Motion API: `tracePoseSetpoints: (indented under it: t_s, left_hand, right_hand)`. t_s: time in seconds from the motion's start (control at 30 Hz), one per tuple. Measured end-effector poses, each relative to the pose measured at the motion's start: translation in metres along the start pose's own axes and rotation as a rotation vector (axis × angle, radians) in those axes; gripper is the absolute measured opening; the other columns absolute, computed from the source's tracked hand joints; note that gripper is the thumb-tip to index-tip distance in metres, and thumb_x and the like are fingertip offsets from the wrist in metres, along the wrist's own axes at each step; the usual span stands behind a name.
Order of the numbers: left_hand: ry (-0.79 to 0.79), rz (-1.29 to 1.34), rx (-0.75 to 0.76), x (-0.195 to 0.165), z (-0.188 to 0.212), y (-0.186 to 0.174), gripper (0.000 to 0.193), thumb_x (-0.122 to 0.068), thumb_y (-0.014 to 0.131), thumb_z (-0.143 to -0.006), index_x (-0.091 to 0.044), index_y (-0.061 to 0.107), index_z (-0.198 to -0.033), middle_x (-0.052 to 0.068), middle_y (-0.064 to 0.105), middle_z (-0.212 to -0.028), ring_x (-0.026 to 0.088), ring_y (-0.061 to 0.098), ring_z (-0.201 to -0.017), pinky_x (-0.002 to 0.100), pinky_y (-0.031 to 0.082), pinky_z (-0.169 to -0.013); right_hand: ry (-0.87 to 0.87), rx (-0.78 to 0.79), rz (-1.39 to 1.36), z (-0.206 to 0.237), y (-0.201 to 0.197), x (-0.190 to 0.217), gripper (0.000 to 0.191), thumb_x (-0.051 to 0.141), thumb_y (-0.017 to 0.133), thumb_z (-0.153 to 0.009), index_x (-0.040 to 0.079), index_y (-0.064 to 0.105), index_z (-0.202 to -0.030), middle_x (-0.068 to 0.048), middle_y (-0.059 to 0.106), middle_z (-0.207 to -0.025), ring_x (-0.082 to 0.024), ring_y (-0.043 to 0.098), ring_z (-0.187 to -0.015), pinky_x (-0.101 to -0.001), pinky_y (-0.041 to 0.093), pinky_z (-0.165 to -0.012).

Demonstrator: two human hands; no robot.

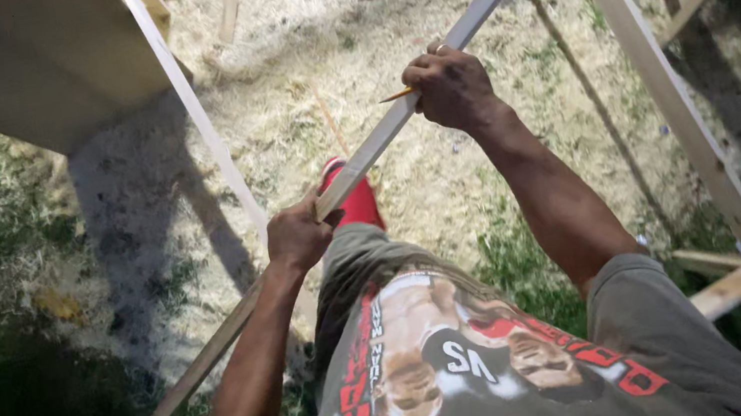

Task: The person picks up a wooden plank from the workshop floor, carries it outside, and lays it across a support. They use a tape measure, try square and pencil to mark a cut line, then saw the plank by hand with a hand saw, steadying it with the other hand and foot.

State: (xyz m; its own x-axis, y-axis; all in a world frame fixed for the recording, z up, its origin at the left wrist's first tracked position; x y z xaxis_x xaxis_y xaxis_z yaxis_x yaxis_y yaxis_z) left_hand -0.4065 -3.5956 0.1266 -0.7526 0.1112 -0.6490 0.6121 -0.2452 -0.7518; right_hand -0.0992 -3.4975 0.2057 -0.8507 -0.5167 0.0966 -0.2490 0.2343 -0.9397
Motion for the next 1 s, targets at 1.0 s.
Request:
tracePoseSetpoints:
  t_s: [1.0]
  left_hand:
    - [-0.427,-0.198,-0.050,-0.072,-0.834,-0.016,0.048,-0.060,0.070,-0.088,-0.013,0.071,-0.099,0.018,0.073,-0.086,0.038,0.073,-0.084,0.051,0.056,-0.073]
  right_hand:
    - [-0.203,0.061,-0.260,-0.614,0.249,-0.653,0.019,0.019,0.085,-0.076,0.015,0.070,-0.086,-0.005,0.070,-0.087,-0.028,0.068,-0.086,-0.0407,0.053,-0.066]
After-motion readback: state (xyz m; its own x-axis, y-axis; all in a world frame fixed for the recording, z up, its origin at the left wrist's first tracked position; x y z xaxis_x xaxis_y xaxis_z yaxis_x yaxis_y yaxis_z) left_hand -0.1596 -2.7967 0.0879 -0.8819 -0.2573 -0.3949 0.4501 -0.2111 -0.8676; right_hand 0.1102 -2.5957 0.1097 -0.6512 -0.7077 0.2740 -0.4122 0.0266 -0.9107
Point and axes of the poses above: each hand's wrist, its own z-axis away from the middle knuckle, its own y-axis out of the palm, x = y × z, the point moved 2 cm from there along -z, towards the middle knuckle
